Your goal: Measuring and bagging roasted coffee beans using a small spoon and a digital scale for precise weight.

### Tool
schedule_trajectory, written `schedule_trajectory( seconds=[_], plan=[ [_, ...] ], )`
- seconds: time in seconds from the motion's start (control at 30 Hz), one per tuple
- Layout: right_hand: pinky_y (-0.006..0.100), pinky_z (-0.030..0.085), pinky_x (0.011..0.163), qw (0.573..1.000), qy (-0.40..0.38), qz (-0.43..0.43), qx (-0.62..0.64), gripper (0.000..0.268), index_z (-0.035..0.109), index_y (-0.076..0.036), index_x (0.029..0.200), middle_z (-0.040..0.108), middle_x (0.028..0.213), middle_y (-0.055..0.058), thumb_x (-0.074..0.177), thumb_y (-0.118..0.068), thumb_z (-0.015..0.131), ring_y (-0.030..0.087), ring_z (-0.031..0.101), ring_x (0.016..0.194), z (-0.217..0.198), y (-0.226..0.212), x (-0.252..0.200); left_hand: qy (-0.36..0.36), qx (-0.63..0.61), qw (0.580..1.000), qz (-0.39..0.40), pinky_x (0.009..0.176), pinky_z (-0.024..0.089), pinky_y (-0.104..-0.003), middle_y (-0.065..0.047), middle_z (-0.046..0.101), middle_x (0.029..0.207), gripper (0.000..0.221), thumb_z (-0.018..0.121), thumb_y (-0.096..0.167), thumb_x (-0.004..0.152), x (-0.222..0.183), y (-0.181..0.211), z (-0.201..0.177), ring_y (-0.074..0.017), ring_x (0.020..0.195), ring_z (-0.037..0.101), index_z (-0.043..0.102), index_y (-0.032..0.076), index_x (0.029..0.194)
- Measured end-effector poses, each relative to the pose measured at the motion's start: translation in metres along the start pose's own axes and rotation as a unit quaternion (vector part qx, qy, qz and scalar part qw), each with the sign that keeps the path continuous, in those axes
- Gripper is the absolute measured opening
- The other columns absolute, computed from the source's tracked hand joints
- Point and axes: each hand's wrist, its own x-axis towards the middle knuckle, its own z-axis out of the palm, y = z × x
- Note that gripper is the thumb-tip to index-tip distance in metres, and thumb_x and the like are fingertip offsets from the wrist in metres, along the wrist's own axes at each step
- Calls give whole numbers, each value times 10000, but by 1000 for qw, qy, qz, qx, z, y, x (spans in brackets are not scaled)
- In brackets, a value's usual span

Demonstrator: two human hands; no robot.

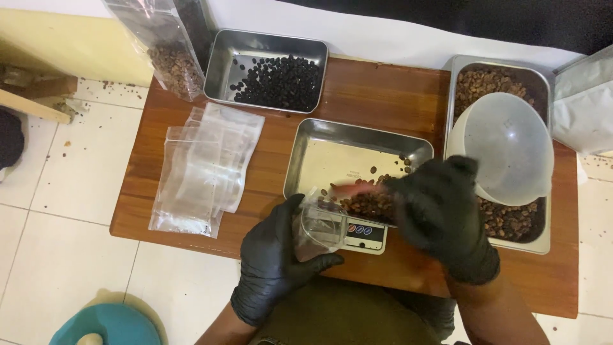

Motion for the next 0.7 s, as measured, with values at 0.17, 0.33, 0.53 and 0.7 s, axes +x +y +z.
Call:
schedule_trajectory(
  seconds=[0.17, 0.33, 0.53, 0.7],
  plan=[
    [478, 385, 709, 985, -123, 33, -113, 228, 770, -174, 1010, 763, 916, -13, 790, -125, 738, 293, 649, 995, 28, 29, -22, 6, 18, 1000, -4, 743, 597, -460, -79, 734, 1200, 1044, 922, 654, 591, -2, -1, 2, -327, 1013, 741, 542, 106, 1395],
    [532, 363, 856, 991, -126, -43, -31, 237, 783, -280, 1052, 738, 848, -108, 835, -186, 781, 252, 610, 803, 51, 27, -24, 4, 24, 999, -21, 694, 614, -461, -84, 718, 1205, 1040, 918, 670, 586, -2, -2, 4, -326, 991, 743, 548, 95, 1370],
    [487, 439, 652, 983, -149, -27, 103, 184, 789, -112, 1024, 791, 984, 80, 917, -181, 656, 292, 699, 791, 48, 20, -17, 6, 13, 999, -44, 719, 603, -466, -81, 713, 1216, 1082, 937, 658, 560, -4, -3, 5, -322, 1012, 737, 531, 107, 1397],
    [411, 456, 739, 960, -165, 45, 221, 174, 768, -94, 968, 791, 904, 47, 897, -122, 612, 239, 698, 725, 36, 15, -3, 51, -13, 999, -10, 917, 592, -393, -84, 710, 1324, 1076, 965, 570, 576, -8, -6, 9, -298, 1153, 720, 524, 82, 1427]
  ],
)
